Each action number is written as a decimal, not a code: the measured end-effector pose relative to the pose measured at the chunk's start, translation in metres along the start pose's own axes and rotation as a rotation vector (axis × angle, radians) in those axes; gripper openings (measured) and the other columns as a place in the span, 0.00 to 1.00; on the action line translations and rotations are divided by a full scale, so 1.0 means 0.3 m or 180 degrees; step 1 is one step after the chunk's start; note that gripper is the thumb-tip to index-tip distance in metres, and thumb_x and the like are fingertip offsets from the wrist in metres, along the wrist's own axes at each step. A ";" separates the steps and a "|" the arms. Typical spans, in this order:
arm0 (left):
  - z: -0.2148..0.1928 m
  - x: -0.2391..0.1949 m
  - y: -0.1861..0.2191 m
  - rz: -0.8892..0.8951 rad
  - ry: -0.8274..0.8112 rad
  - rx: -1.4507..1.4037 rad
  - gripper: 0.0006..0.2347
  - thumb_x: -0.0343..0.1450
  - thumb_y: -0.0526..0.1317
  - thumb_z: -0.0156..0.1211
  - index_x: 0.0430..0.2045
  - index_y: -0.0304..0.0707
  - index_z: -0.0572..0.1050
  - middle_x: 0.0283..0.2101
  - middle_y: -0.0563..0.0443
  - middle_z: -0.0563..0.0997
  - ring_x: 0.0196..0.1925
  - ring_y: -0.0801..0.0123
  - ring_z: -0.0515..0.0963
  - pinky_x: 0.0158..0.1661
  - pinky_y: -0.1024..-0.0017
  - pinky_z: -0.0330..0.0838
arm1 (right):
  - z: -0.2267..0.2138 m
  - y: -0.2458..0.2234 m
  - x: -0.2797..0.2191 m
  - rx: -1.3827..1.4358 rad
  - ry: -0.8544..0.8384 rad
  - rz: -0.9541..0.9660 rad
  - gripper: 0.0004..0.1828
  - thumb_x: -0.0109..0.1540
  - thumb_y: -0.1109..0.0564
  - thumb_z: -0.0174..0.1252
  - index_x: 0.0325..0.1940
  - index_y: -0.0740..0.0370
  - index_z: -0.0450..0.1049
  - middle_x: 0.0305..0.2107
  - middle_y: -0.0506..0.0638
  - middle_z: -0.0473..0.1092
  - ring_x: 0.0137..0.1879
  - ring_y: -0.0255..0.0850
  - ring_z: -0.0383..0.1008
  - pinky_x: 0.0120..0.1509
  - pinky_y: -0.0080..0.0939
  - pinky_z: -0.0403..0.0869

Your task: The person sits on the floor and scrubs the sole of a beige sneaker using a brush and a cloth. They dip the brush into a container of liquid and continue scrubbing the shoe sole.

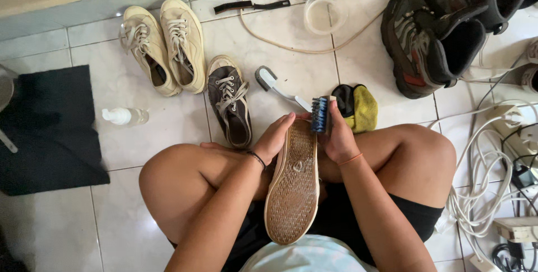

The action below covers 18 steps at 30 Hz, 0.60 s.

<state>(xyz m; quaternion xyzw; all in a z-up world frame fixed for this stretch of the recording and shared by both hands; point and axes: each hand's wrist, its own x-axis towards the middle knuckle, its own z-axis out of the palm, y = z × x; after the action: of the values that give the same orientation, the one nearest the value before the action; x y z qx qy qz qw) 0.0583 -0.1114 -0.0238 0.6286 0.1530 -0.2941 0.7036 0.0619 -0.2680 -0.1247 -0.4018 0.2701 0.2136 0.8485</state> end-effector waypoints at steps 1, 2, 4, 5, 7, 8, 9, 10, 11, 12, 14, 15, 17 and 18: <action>-0.031 0.034 -0.057 0.0008 -0.0013 -0.0022 0.28 0.76 0.58 0.44 0.60 0.33 0.69 0.65 0.32 0.68 0.71 0.45 0.60 0.68 0.52 0.51 | 0.000 -0.010 0.003 -0.0023 0.0011 -0.0008 0.30 0.67 0.31 0.43 0.57 0.55 0.71 0.41 0.66 0.77 0.44 0.45 0.79 0.44 0.48 0.79; -0.061 0.068 -0.115 0.0018 0.0107 0.0033 0.26 0.76 0.57 0.45 0.58 0.33 0.71 0.63 0.32 0.70 0.70 0.45 0.62 0.68 0.52 0.51 | 0.001 -0.020 0.006 -0.0168 0.0287 -0.0087 0.28 0.67 0.31 0.45 0.55 0.55 0.71 0.40 0.64 0.77 0.44 0.45 0.80 0.40 0.46 0.79; -0.102 0.131 -0.188 0.0075 0.0208 0.0062 0.24 0.77 0.56 0.46 0.56 0.33 0.74 0.62 0.33 0.72 0.69 0.44 0.63 0.67 0.52 0.51 | -0.007 -0.055 0.046 -0.0347 0.0557 -0.0212 0.27 0.67 0.32 0.47 0.52 0.55 0.70 0.38 0.61 0.77 0.43 0.46 0.80 0.36 0.44 0.78; -0.111 0.143 -0.215 0.0079 0.0306 0.0129 0.23 0.76 0.55 0.48 0.53 0.35 0.75 0.60 0.36 0.74 0.68 0.49 0.65 0.67 0.54 0.53 | -0.021 -0.067 0.067 -0.0189 0.0835 -0.0299 0.25 0.65 0.34 0.53 0.53 0.55 0.70 0.39 0.55 0.74 0.41 0.46 0.78 0.35 0.50 0.79; -0.106 0.142 -0.214 0.0091 0.0400 0.0173 0.21 0.76 0.55 0.50 0.51 0.38 0.77 0.58 0.39 0.76 0.67 0.54 0.67 0.67 0.57 0.54 | -0.034 -0.122 0.111 -0.0056 0.1112 -0.0399 0.25 0.63 0.36 0.59 0.54 0.55 0.70 0.40 0.49 0.71 0.39 0.46 0.75 0.33 0.55 0.80; -0.094 0.128 -0.185 0.0080 0.0366 0.0205 0.23 0.77 0.56 0.43 0.48 0.37 0.79 0.55 0.38 0.78 0.66 0.54 0.69 0.66 0.59 0.56 | -0.031 -0.164 0.133 -0.0022 0.1207 -0.0421 0.21 0.60 0.38 0.60 0.47 0.52 0.70 0.33 0.53 0.72 0.31 0.49 0.75 0.27 0.52 0.79; -0.083 0.112 -0.157 0.0072 0.0338 0.0232 0.26 0.78 0.57 0.36 0.44 0.37 0.81 0.52 0.38 0.80 0.64 0.54 0.72 0.65 0.62 0.58 | -0.026 -0.205 0.155 0.0006 0.1295 -0.0442 0.17 0.58 0.39 0.62 0.39 0.49 0.70 0.27 0.56 0.73 0.24 0.52 0.74 0.21 0.48 0.77; -0.105 0.133 -0.179 0.0084 0.0341 0.0203 0.26 0.78 0.57 0.36 0.44 0.37 0.81 0.52 0.38 0.80 0.64 0.54 0.72 0.65 0.62 0.58 | -0.041 -0.248 0.208 -0.0025 0.1291 -0.0450 0.17 0.58 0.39 0.62 0.39 0.49 0.70 0.27 0.56 0.73 0.24 0.52 0.74 0.21 0.48 0.77; -0.124 0.155 -0.202 0.0090 0.0346 0.0318 0.26 0.78 0.57 0.37 0.48 0.33 0.79 0.56 0.36 0.78 0.66 0.51 0.69 0.66 0.59 0.56 | -0.059 -0.291 0.261 -0.0197 0.1209 -0.0485 0.15 0.57 0.40 0.61 0.37 0.50 0.73 0.27 0.55 0.75 0.25 0.49 0.77 0.22 0.49 0.78; -0.141 0.180 -0.226 0.0095 0.0352 0.0433 0.27 0.78 0.57 0.39 0.51 0.30 0.77 0.59 0.34 0.75 0.68 0.48 0.66 0.67 0.56 0.53 | -0.078 -0.335 0.315 -0.0369 0.1126 -0.0519 0.13 0.56 0.42 0.59 0.36 0.51 0.75 0.28 0.53 0.77 0.26 0.46 0.79 0.22 0.49 0.78; -0.160 0.232 -0.295 0.0179 0.0392 0.0401 0.25 0.78 0.56 0.42 0.44 0.28 0.78 0.50 0.32 0.77 0.60 0.47 0.71 0.63 0.55 0.58 | -0.016 -0.452 0.355 -0.0787 0.1161 -0.0637 0.13 0.54 0.44 0.60 0.36 0.51 0.74 0.26 0.51 0.74 0.25 0.46 0.77 0.21 0.48 0.76; -0.173 0.259 -0.327 0.0279 0.0450 0.0396 0.24 0.77 0.54 0.45 0.37 0.27 0.80 0.42 0.30 0.79 0.53 0.46 0.75 0.58 0.53 0.63 | 0.019 -0.509 0.382 -0.1182 0.1163 -0.0760 0.14 0.52 0.45 0.60 0.37 0.51 0.73 0.24 0.49 0.71 0.24 0.45 0.75 0.20 0.46 0.74; -0.173 0.229 -0.241 0.0302 0.0586 0.0357 0.24 0.76 0.57 0.47 0.32 0.31 0.78 0.36 0.39 0.77 0.47 0.55 0.74 0.54 0.59 0.64 | 0.012 -0.571 0.456 -0.1547 0.1123 -0.0872 0.14 0.53 0.45 0.58 0.37 0.52 0.72 0.24 0.51 0.69 0.24 0.46 0.74 0.19 0.45 0.72; -0.174 0.216 -0.195 0.0333 0.0716 0.0336 0.24 0.74 0.60 0.50 0.26 0.35 0.77 0.30 0.48 0.75 0.42 0.63 0.73 0.49 0.65 0.65 | 0.012 -0.603 0.496 -0.1894 0.1080 -0.0996 0.14 0.54 0.44 0.56 0.37 0.54 0.72 0.24 0.53 0.67 0.24 0.48 0.73 0.18 0.44 0.69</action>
<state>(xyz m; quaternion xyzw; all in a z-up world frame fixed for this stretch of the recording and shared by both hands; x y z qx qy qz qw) 0.0814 -0.0770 -0.1167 0.7008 0.1823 -0.1924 0.6623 0.2812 -0.3495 -0.1140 -0.6968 0.2683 0.0809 0.6603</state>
